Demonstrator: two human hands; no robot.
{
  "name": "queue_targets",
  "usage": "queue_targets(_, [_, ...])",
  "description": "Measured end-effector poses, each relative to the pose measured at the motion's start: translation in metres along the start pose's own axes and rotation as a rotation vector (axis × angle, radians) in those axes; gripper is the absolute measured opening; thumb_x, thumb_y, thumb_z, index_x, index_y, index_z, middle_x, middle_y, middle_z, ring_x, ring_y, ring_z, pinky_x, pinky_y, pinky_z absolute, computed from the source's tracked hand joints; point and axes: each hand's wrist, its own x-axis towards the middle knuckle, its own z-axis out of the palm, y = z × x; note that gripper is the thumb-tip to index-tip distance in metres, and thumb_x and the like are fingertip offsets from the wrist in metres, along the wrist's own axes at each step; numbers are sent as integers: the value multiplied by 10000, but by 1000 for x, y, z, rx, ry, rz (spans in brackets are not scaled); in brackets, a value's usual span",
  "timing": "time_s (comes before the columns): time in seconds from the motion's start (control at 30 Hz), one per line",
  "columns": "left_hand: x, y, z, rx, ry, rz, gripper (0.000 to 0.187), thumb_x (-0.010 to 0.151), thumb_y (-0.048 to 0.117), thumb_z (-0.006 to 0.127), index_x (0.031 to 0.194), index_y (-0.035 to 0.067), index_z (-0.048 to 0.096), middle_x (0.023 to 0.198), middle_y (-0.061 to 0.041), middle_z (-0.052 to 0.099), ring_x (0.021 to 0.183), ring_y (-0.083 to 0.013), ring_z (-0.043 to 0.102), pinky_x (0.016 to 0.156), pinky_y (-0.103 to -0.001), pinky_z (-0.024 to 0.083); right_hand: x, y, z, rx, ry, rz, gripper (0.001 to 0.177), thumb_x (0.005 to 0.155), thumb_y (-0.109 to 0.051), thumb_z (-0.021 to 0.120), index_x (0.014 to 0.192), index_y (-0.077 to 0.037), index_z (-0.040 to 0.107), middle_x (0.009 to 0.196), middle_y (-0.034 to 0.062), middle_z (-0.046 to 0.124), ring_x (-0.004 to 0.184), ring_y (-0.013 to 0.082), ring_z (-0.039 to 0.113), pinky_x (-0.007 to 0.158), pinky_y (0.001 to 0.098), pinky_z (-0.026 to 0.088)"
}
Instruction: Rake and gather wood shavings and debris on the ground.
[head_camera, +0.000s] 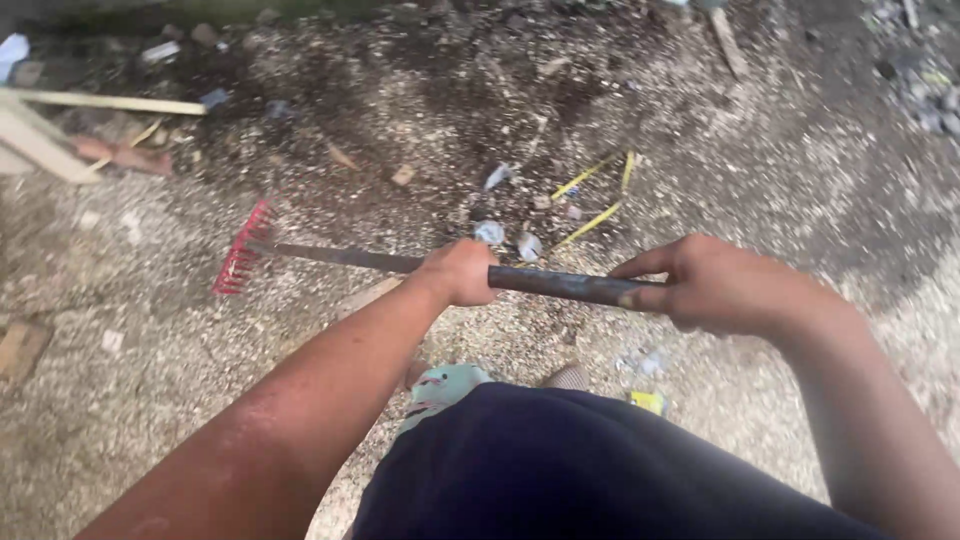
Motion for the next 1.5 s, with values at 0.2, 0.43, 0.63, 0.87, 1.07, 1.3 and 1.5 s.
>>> queue_targets(0.2, [-60,-110,-16,-111,-1,-199,220,786,299,665,938,222,804,1039,-101,768,1021,-332,729,933,-465,568,38,-103,27,-254,108,-377,433,879,-521,665,1302,-437,697,927,-16,723,869,136,667,839,386,541])
queue_targets(0.43, [-115,-224,-17,-203,97,-290,275,761,283,722,1011,175,759,1118,-126,730,1071,-331,704,941,-458,566,38,-233,46,-321,19,-316,442,912,-539,694,1343,-443,685,870,148,793,808,211,734,823,413,573])
queue_targets(0.63, [-164,-304,-44,-261,108,-409,266,780,245,694,1016,163,782,1137,-135,740,1090,-331,691,969,-429,550,36,-330,51,-315,37,-469,437,912,-519,690,1327,-383,708,742,147,716,738,251,699,754,427,566])
queue_targets(0.87, [-187,-373,-76,-244,65,-515,255,815,234,670,1030,164,787,1111,-117,759,1050,-290,734,951,-407,569,44,-419,42,-374,53,-603,433,900,-513,686,1310,-372,694,928,29,831,851,180,780,864,382,574])
queue_targets(1.07, [-177,-458,-90,-129,89,-526,259,797,249,738,1035,154,774,1106,-114,730,1089,-293,685,989,-406,532,94,-496,44,-418,9,-688,456,907,-501,688,1335,-345,673,959,51,834,893,194,782,896,399,571])
queue_targets(1.3, [-163,-577,-118,-93,49,-562,158,803,203,781,958,224,808,1018,-38,745,1073,-199,669,1161,-466,299,138,-627,36,-325,-316,-464,350,895,-297,732,1144,-50,735,780,179,674,627,307,643,608,496,510])
queue_targets(1.5, [-199,-653,-168,-146,-44,-703,157,920,329,723,1064,280,757,996,22,743,1069,-154,689,1270,-493,167,175,-724,51,-507,-232,-845,338,878,-362,776,936,-30,769,680,34,685,563,113,642,540,278,487])
